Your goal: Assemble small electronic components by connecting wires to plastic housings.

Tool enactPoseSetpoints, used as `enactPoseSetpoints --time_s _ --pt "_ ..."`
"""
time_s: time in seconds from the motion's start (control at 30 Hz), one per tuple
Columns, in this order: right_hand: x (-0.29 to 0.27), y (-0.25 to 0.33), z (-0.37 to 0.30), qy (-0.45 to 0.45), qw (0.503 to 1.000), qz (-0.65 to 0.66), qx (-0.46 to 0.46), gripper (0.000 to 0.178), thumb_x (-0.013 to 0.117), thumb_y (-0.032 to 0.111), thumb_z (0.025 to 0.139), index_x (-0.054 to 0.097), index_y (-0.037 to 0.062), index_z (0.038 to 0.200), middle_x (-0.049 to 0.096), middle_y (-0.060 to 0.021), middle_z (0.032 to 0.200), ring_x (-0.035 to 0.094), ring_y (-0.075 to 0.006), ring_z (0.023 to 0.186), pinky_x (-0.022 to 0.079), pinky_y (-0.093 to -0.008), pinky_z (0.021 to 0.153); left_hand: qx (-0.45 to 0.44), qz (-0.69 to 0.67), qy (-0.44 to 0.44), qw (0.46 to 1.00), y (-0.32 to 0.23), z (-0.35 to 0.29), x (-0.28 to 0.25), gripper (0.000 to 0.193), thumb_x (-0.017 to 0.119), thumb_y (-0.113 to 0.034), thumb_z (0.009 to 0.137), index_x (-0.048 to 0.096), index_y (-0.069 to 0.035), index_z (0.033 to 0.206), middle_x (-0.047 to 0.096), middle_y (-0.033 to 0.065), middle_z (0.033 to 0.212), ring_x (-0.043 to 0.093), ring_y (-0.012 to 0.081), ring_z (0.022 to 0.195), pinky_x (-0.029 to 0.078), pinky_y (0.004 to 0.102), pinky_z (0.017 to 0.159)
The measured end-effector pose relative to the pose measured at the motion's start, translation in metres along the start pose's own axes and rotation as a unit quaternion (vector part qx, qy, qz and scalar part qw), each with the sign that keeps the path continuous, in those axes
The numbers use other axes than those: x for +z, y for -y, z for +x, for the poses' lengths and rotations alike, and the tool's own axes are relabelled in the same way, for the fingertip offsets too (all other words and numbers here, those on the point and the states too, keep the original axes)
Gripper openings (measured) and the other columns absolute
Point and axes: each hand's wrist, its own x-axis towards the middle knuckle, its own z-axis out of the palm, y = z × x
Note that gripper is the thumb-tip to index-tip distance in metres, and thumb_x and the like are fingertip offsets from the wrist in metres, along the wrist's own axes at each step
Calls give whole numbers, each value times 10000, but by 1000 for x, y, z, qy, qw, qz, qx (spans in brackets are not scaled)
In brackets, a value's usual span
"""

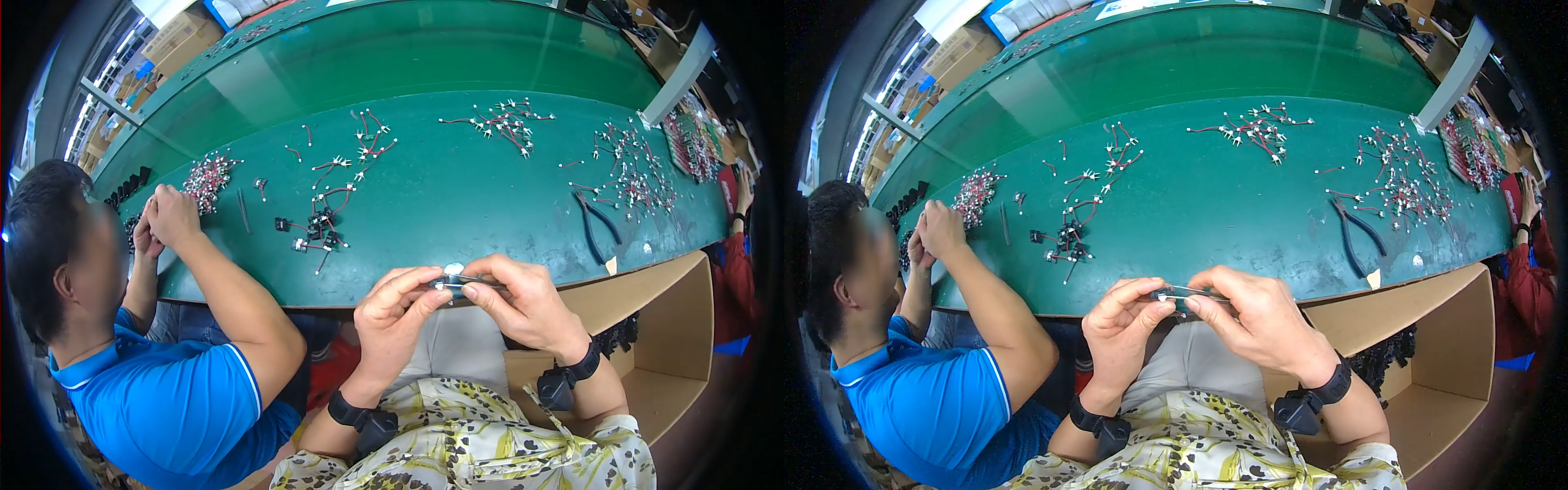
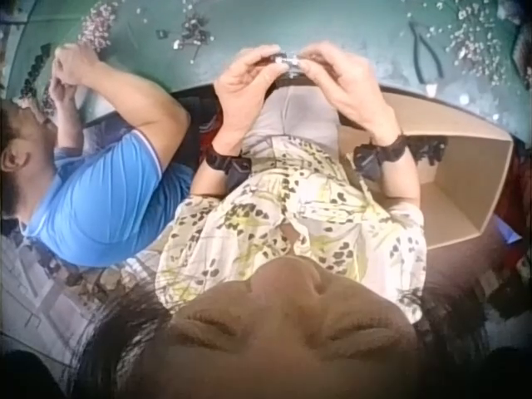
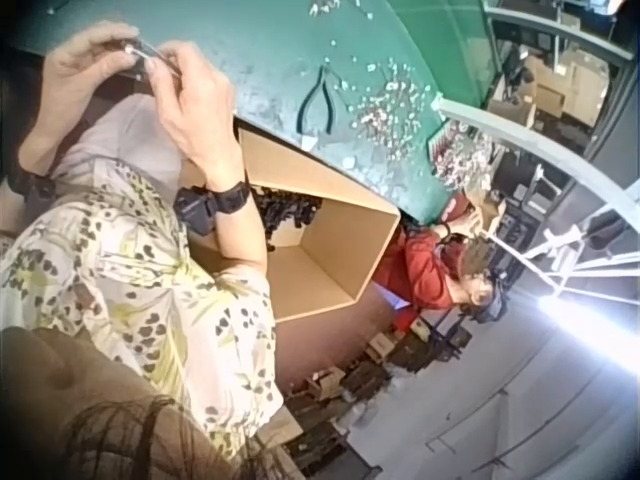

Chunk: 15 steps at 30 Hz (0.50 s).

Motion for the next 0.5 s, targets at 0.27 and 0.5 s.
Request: enactPoseSetpoints --time_s 0.27,0.5 --pt "-2 -4 3 22 998 -39 -33 137 645 161 921 647 39 983 676 -137 802 659 -288 649 500 -355 556 33 76 17 996 -3 3 2 255 676 71 858 693 11 1105 654 115 1046 668 149 859 569 245 742" --pt "6 5 4 -18 992 -126 -24 102 643 134 907 657 39 943 678 -134 816 666 -314 695 508 -386 580 51 157 -19 986 5 3 8 217 689 64 852 706 19 1064 660 84 964 631 99 809 545 217 660"
